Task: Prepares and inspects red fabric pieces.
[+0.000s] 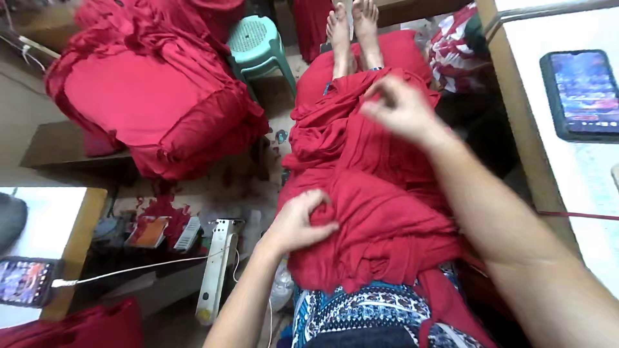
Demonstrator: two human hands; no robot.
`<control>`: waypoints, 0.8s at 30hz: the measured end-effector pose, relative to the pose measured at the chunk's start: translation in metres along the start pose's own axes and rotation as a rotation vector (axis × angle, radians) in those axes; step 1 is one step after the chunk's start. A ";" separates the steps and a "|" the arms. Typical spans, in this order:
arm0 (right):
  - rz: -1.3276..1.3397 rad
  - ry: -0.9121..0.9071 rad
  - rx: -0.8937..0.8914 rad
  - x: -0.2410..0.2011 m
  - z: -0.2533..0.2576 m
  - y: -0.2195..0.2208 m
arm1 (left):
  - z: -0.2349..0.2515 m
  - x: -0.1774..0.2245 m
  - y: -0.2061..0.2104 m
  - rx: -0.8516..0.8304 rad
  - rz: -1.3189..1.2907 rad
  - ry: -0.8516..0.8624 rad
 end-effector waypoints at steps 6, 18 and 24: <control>-0.265 -0.130 -0.871 -0.029 -0.104 0.125 | -0.067 -0.012 -0.022 -0.216 -0.175 -0.367; -0.486 -0.136 -0.662 -0.075 -0.137 0.118 | 0.069 0.043 -0.006 -0.100 0.198 0.043; -0.557 -0.025 -0.829 -0.077 -0.131 0.109 | 0.108 -0.013 0.068 -0.210 0.348 0.388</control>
Point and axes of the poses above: each hand's wrist, its own z-axis towards the middle knuckle, its own y-axis out of the palm, x = y × z, the point moved 2 cm from there along z, towards the middle knuckle, and after that the axes turned 6 degrees about x, right-handed, at the moved point
